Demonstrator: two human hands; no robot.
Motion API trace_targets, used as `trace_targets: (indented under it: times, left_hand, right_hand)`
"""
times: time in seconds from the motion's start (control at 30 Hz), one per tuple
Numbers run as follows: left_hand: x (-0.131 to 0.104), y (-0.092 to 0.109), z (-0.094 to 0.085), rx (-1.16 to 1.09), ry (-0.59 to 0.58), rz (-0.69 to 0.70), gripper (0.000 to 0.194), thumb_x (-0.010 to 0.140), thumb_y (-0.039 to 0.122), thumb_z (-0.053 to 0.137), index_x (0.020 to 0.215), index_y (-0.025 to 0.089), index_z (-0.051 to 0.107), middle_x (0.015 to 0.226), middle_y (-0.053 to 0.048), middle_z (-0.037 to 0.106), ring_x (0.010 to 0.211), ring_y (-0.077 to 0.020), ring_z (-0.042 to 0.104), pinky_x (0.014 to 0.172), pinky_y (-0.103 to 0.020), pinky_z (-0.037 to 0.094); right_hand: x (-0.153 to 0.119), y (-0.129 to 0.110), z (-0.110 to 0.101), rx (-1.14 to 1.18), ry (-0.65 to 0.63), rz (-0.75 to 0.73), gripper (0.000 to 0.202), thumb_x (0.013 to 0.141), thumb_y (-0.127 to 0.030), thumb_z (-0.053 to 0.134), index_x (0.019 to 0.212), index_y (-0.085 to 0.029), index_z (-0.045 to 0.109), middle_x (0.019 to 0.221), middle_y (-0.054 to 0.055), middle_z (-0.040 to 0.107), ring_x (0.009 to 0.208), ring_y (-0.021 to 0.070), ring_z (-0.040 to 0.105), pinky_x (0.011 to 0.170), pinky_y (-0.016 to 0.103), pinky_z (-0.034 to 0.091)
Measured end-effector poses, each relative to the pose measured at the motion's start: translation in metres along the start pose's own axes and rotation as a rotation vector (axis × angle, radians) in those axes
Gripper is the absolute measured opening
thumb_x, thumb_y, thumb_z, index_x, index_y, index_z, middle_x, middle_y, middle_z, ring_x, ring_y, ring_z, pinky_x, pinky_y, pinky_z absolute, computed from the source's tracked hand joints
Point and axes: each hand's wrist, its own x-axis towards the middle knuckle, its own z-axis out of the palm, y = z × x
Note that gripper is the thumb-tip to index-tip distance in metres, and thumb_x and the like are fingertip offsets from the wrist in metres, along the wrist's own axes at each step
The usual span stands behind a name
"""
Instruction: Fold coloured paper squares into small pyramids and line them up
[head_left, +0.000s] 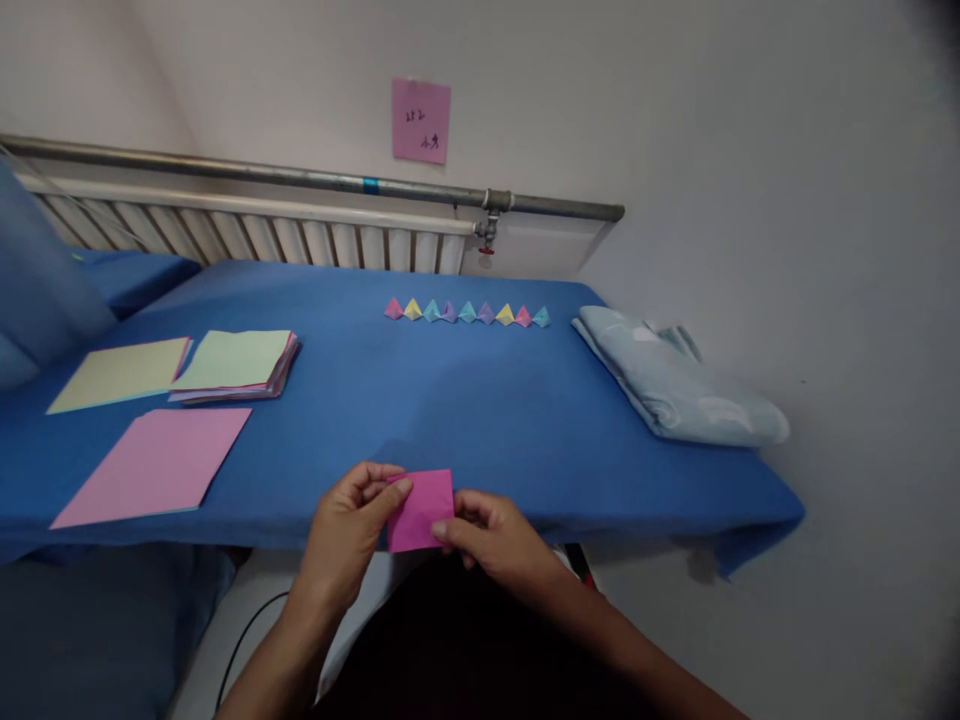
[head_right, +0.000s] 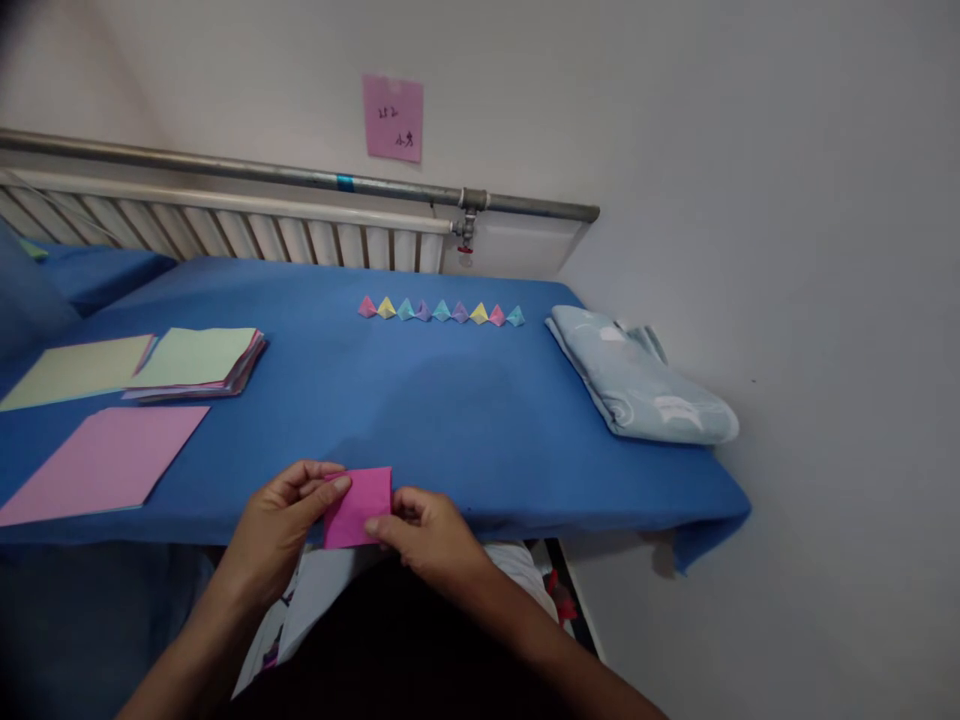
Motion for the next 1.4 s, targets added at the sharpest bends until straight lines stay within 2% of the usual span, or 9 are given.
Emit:
trace_targets:
  times: [0.1, 0.23, 0.37, 0.53, 0.67, 0.77, 0.93, 1.1, 1.4]
  left_hand:
    - [-0.004, 0.004, 0.001, 0.029, -0.005, 0.039, 0.029, 0.065, 0.038, 0.075, 0.081, 0.018, 0.062, 0.066, 0.003, 0.066, 0.059, -0.0097, 0.057, 0.059, -0.02, 0.043]
    - [-0.007, 0.007, 0.001, 0.067, 0.006, 0.068, 0.029, 0.066, 0.042, 0.072, 0.08, 0.018, 0.063, 0.066, 0.002, 0.066, 0.062, -0.0116, 0.059, 0.063, -0.023, 0.046]
    - [-0.006, 0.007, -0.003, 0.043, 0.014, 0.06, 0.03, 0.066, 0.041, 0.072, 0.083, 0.019, 0.062, 0.065, 0.003, 0.066, 0.062, -0.0115, 0.06, 0.065, -0.024, 0.046]
    - [-0.004, 0.01, -0.007, 0.043, -0.164, -0.08, 0.035, 0.069, 0.041, 0.072, 0.094, 0.019, 0.063, 0.075, 0.0, 0.069, 0.066, -0.0129, 0.062, 0.066, -0.025, 0.047]
    - [-0.005, 0.013, -0.006, 0.098, -0.298, -0.164, 0.025, 0.066, 0.038, 0.075, 0.077, 0.017, 0.066, 0.067, 0.0, 0.067, 0.058, -0.0111, 0.057, 0.06, -0.023, 0.044]
    - [-0.006, 0.012, -0.005, 0.098, -0.285, -0.174, 0.024, 0.065, 0.038, 0.074, 0.067, 0.017, 0.064, 0.06, 0.002, 0.063, 0.053, -0.0099, 0.054, 0.057, -0.022, 0.042]
    - [-0.006, 0.006, -0.004, 0.061, -0.255, -0.167, 0.024, 0.067, 0.04, 0.073, 0.065, 0.017, 0.065, 0.06, 0.001, 0.063, 0.054, -0.011, 0.056, 0.06, -0.024, 0.046]
    - [-0.007, 0.007, -0.003, 0.041, -0.227, -0.178, 0.024, 0.066, 0.039, 0.074, 0.062, 0.018, 0.063, 0.058, 0.002, 0.061, 0.052, -0.0095, 0.053, 0.057, -0.022, 0.044]
    - [-0.008, 0.009, -0.003, 0.19, -0.322, -0.133, 0.019, 0.068, 0.036, 0.071, 0.07, 0.017, 0.068, 0.059, 0.003, 0.057, 0.054, -0.0093, 0.047, 0.056, -0.021, 0.036]
  right_hand:
    - [0.001, 0.004, -0.002, -0.06, 0.05, -0.046, 0.018, 0.078, -0.027, 0.057, 0.064, -0.017, 0.054, 0.057, -0.004, 0.05, 0.05, 0.0076, 0.04, 0.049, 0.02, 0.031]
    - [0.0, 0.005, -0.008, -0.071, 0.115, -0.145, 0.021, 0.08, -0.033, 0.055, 0.066, -0.018, 0.053, 0.058, -0.004, 0.048, 0.054, 0.0092, 0.04, 0.052, 0.021, 0.032]
    - [-0.001, 0.006, -0.013, -0.058, 0.123, -0.151, 0.024, 0.081, -0.037, 0.054, 0.065, -0.018, 0.051, 0.057, -0.005, 0.043, 0.053, 0.0089, 0.037, 0.051, 0.021, 0.03]
    - [-0.003, 0.001, -0.014, -0.046, 0.085, -0.131, 0.02, 0.08, -0.034, 0.055, 0.067, -0.018, 0.053, 0.058, -0.005, 0.046, 0.053, 0.0088, 0.038, 0.051, 0.021, 0.03]
    - [-0.006, -0.005, -0.012, -0.071, 0.036, -0.135, 0.017, 0.079, -0.03, 0.056, 0.067, -0.018, 0.056, 0.059, -0.004, 0.049, 0.055, 0.0092, 0.041, 0.05, 0.02, 0.032]
    - [-0.007, -0.006, -0.012, -0.076, 0.048, -0.126, 0.018, 0.078, -0.03, 0.057, 0.065, -0.018, 0.056, 0.058, -0.004, 0.049, 0.054, 0.0088, 0.041, 0.05, 0.02, 0.032]
    - [-0.003, -0.002, -0.014, -0.039, 0.106, -0.042, 0.021, 0.078, -0.033, 0.059, 0.064, -0.018, 0.054, 0.055, -0.005, 0.05, 0.048, 0.0075, 0.04, 0.047, 0.019, 0.031]
    - [-0.003, 0.0, -0.016, -0.042, 0.133, -0.054, 0.024, 0.076, -0.035, 0.061, 0.061, -0.018, 0.052, 0.052, -0.005, 0.049, 0.047, 0.0075, 0.039, 0.046, 0.02, 0.029]
    - [-0.005, -0.006, -0.013, 0.0, 0.085, -0.091, 0.021, 0.074, -0.035, 0.064, 0.065, -0.018, 0.054, 0.058, -0.005, 0.049, 0.051, 0.0075, 0.04, 0.049, 0.02, 0.03]
